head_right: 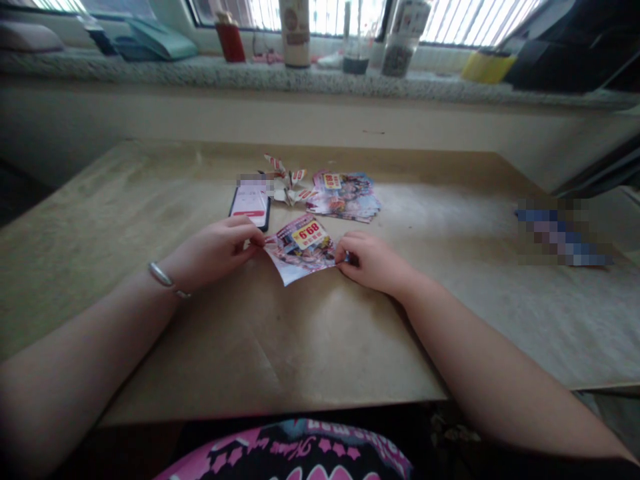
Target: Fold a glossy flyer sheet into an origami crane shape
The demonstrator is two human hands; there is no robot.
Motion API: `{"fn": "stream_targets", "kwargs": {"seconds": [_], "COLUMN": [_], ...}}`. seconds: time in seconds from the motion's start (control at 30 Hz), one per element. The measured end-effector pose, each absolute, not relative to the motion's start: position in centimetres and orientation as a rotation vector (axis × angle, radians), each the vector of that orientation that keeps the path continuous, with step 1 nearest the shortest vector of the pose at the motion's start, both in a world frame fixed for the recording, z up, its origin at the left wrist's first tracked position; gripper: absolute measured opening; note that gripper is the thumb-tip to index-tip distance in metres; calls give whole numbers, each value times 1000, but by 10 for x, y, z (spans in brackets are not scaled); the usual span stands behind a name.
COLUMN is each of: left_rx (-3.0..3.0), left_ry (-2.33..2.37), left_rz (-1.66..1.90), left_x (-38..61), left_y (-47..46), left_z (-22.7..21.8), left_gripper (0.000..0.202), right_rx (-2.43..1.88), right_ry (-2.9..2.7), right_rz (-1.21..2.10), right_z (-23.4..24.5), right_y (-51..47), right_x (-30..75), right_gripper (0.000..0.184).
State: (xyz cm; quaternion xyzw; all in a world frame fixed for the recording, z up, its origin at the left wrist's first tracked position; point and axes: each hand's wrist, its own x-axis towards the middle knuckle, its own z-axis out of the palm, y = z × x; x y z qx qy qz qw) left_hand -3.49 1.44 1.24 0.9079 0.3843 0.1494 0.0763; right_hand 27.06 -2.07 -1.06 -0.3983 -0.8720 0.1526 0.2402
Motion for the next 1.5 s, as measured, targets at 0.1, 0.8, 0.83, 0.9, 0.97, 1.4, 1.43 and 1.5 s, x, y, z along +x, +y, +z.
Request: {"fn": "stream_targets", "kwargs": {"seconds": [0.1, 0.8, 0.83, 0.9, 0.97, 1.4, 1.43, 1.5], "left_rx": [2795, 2948, 2927, 2908, 2905, 2887, 2873, 2854], "left_ry": [1097, 938, 931, 927, 932, 874, 906, 953], "left_rz": [497, 185, 188, 168, 138, 337, 348, 330], "left_x": [-35, -26, -26, -27, -29, -14, -13, -11], "left_y": [14, -10, -9, -8, -7, -19, -21, -24], "left_z": [12, 15, 14, 13, 13, 12, 13, 15], "left_gripper": [25, 36, 37, 37, 38, 31, 32, 34], "right_rx": [-1069, -943, -953, -973, -987, -1268, -1288, -1314], "right_ry": [-2410, -2564, -2574, -2587, -2591, -2464, -2448, -2432], "right_rz": [326, 232, 222, 216, 196, 82, 100, 127], "right_z": [-11, -8, -8, -7, -7, -4, -3, -3], "right_y": [-22, -27, -28, -30, -32, -39, -39, -41], "right_x": [267, 260, 260, 258, 257, 243, 243, 242], "right_gripper": [10, 19, 19, 16, 16, 19, 19, 18]}}
